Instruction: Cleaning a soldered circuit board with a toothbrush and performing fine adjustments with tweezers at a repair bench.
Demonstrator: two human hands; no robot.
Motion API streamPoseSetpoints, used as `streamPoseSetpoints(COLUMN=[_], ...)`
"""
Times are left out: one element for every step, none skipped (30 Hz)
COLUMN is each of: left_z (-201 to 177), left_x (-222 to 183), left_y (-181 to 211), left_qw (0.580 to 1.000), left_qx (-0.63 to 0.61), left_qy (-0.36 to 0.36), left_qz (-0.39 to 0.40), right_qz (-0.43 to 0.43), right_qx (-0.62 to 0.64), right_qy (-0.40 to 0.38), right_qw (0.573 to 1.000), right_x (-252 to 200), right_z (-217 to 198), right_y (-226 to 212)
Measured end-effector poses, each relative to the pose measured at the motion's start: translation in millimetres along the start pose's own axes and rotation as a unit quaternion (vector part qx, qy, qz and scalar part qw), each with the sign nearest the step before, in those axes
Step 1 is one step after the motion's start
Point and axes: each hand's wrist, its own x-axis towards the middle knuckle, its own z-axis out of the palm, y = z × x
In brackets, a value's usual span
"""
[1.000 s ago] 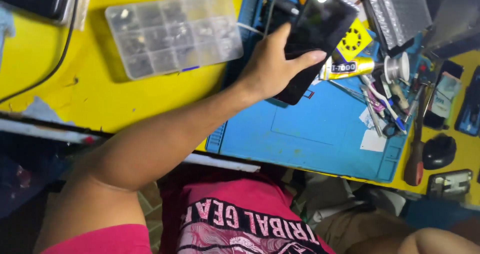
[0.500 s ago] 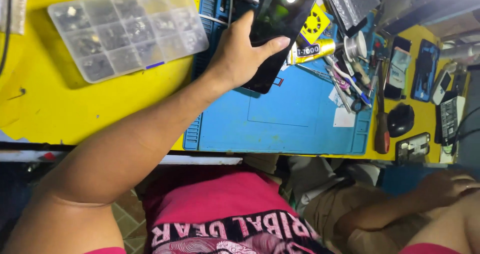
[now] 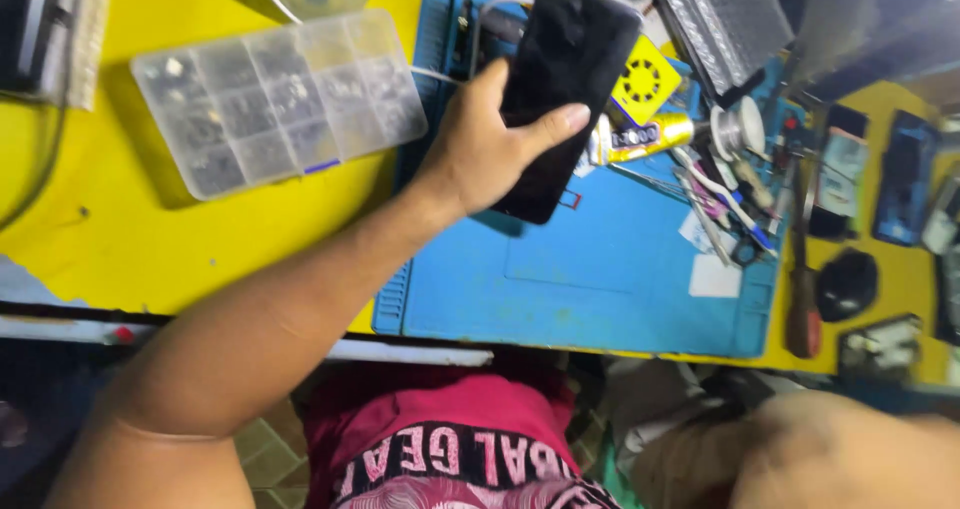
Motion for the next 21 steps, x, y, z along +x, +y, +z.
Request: streamPoseSetpoints(left_z=[-2.1, -2.2, 3.1, 4.7, 7.6, 10.4, 13.7, 15.5, 16.6, 17.3, 17.4, 16.5, 17.1, 17.2, 16.6, 14.7, 14.1, 13.3, 11.5, 9.4, 6.6], left_x=[-0.5, 0.3, -1.3, -5.6, -5.5, -5.7, -5.1, -5.5, -8.1, -10.6, -8.9, -7.4, -7.3, -7.4, -6.7, -6.1, -6.4, -6.7, -3.6, -0.7, 0.2], left_y=[1.4, 1.4, 0.0, 0.0, 2.2, 5.3, 5.5, 5.9, 5.8, 3.5, 2.8, 2.5, 3.3, 3.9, 4.7, 5.1, 5.0, 5.2, 6.2, 7.4, 8.1], left_qw=[1.000, 0.999, 0.999, 0.998, 0.998, 0.997, 0.996, 0.995, 0.994, 0.994, 0.994, 0.994, 0.994, 0.993, 0.993, 0.992, 0.990, 0.986, 0.986, 0.987, 0.987], left_qx=[0.012, 0.032, 0.049, 0.058, 0.064, 0.070, 0.074, 0.088, 0.098, 0.099, 0.092, 0.086, 0.088, 0.095, 0.103, 0.106, 0.129, 0.152, 0.152, 0.149, 0.147], left_qy=[-0.001, 0.008, 0.003, -0.012, -0.009, -0.007, -0.023, -0.031, -0.033, -0.043, -0.050, -0.057, -0.058, -0.058, -0.058, -0.059, -0.056, -0.053, -0.053, -0.044, -0.034], left_qz=[-0.005, 0.010, 0.019, 0.008, 0.024, 0.039, 0.037, 0.038, 0.035, 0.030, 0.033, 0.037, 0.035, 0.030, 0.028, 0.028, 0.032, 0.036, 0.038, 0.044, 0.047], right_qz=[-0.181, -0.349, -0.483, -0.470, -0.444, -0.415, -0.401, -0.386, -0.376, -0.366, -0.376, -0.385, -0.383, -0.363, -0.344, -0.343, -0.351, -0.359, -0.360, -0.336, -0.312], right_qx=[0.143, 0.281, 0.406, 0.418, 0.487, 0.553, 0.562, 0.585, 0.602, 0.606, 0.603, 0.601, 0.602, 0.614, 0.626, 0.628, 0.623, 0.617, 0.617, 0.623, 0.628], right_qy=[0.054, 0.106, 0.149, 0.140, 0.084, 0.029, 0.030, 0.017, 0.000, -0.003, 0.007, 0.017, 0.015, -0.009, -0.031, -0.031, -0.038, -0.046, -0.043, -0.060, -0.079], right_qw=[0.972, 0.888, 0.761, 0.765, 0.747, 0.722, 0.723, 0.713, 0.704, 0.706, 0.704, 0.701, 0.700, 0.701, 0.700, 0.697, 0.698, 0.699, 0.699, 0.704, 0.709], right_x=[10.2, 20.8, 24.3, 32.5, 40.2, 47.5, 45.8, 42.8, 40.0, 37.9, 41.1, 43.5, 44.7, 45.6, 47.0, 48.8, 49.7, 50.5, 53.6, 56.3, 57.6], right_z=[22.5, 45.5, 70.4, 87.4, 103.0, 117.9, 121.2, 124.0, 125.4, 132.4, 136.2, 139.5, 139.7, 139.9, 140.2, 139.2, 138.5, 137.5, 136.6, 135.5, 135.3], right_y=[-19.8, -39.4, -53.4, -65.7, -77.1, -88.0, -91.6, -96.1, -100.2, -101.5, -104.8, -108.7, -107.1, -105.8, -105.6, -105.9, -104.4, -102.9, -101.0, -99.2, -97.5])
